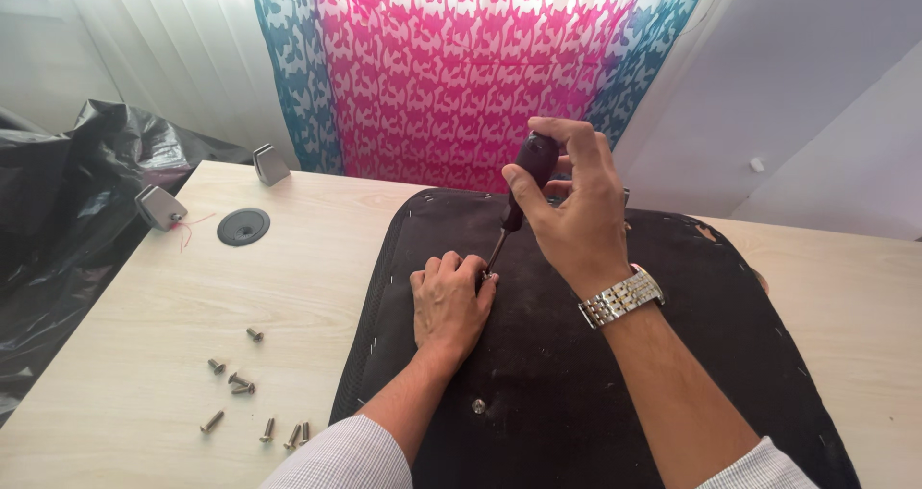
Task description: The person uses a screwdriver to fasten several screws into a black upholstered seat base placed on a light wooden table. The person picks up screws from the table, aligns them in pre-drilled holes, and tightens them one by one.
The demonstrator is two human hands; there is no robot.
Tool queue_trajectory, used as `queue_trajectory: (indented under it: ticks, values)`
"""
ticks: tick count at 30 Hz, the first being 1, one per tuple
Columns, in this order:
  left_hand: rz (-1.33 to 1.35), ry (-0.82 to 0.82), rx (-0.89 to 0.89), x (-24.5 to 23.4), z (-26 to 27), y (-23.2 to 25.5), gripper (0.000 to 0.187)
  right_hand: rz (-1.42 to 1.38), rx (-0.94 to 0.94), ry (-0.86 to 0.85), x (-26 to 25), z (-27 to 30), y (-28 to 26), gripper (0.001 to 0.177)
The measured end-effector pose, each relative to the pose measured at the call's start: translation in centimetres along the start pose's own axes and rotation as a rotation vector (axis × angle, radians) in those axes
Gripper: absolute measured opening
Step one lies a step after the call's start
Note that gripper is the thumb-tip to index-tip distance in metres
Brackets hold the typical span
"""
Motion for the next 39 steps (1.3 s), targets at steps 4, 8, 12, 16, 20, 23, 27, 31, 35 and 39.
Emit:
queue_trajectory:
  ticks: [4,8,12,16,20,23,27,31,35,39]
  values:
    - [0.003,-0.010,-0.006,0.2,-0.1,-0.2,0.023,-0.103,0.010,-0.016,0.0,0.3,0.0,0.043]
    - [0.019,-0.002,-0.002,0.2,0.0,-0.2,0.022,-0.049,-0.007,0.005,-0.2,0.5,-0.4,0.042]
    - [0.013,-0.004,-0.003,0.3,-0.1,-0.3,0.022,-0.052,-0.032,-0.028,-0.2,0.3,-0.7,0.044]
    - [0.019,-0.011,-0.010,0.4,-0.1,-0.3,0.021,-0.028,0.005,-0.076,-0.4,-0.2,-0.4,0.045]
    - [0.023,-0.006,-0.009,0.3,0.0,-0.3,0.020,0.009,-0.072,-0.073,-0.8,-0.2,-0.6,0.040]
    - [0.023,-0.053,-0.038,0.5,-0.2,-0.5,0.021,-0.178,0.185,-0.138,-0.3,-0.3,1.0,0.040]
    - [0.026,-0.020,-0.016,0.5,0.1,-0.6,0.022,-0.050,-0.031,-0.057,-0.5,-0.2,0.1,0.038]
    - [0.016,-0.029,-0.026,0.5,-0.1,-0.6,0.022,-0.105,-0.039,-0.064,-0.4,-0.2,0.2,0.036]
    - [0.011,-0.026,-0.029,0.6,-0.1,-0.6,0.023,-0.026,-0.036,-0.013,-0.6,-0.2,0.2,0.035]
    - [0.017,-0.018,-0.029,0.6,-0.1,-0.6,0.024,-0.121,0.049,-0.047,-0.5,-0.4,0.6,0.033]
Point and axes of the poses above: each hand's wrist, its own z-axis away from the middle knuckle, its own x-axis out of the palm, y = z × x, the point moved 5 cm from there along -z, towards the middle knuckle, and after that the axes turned 13 degrees about -y, right-handed, at the moved point
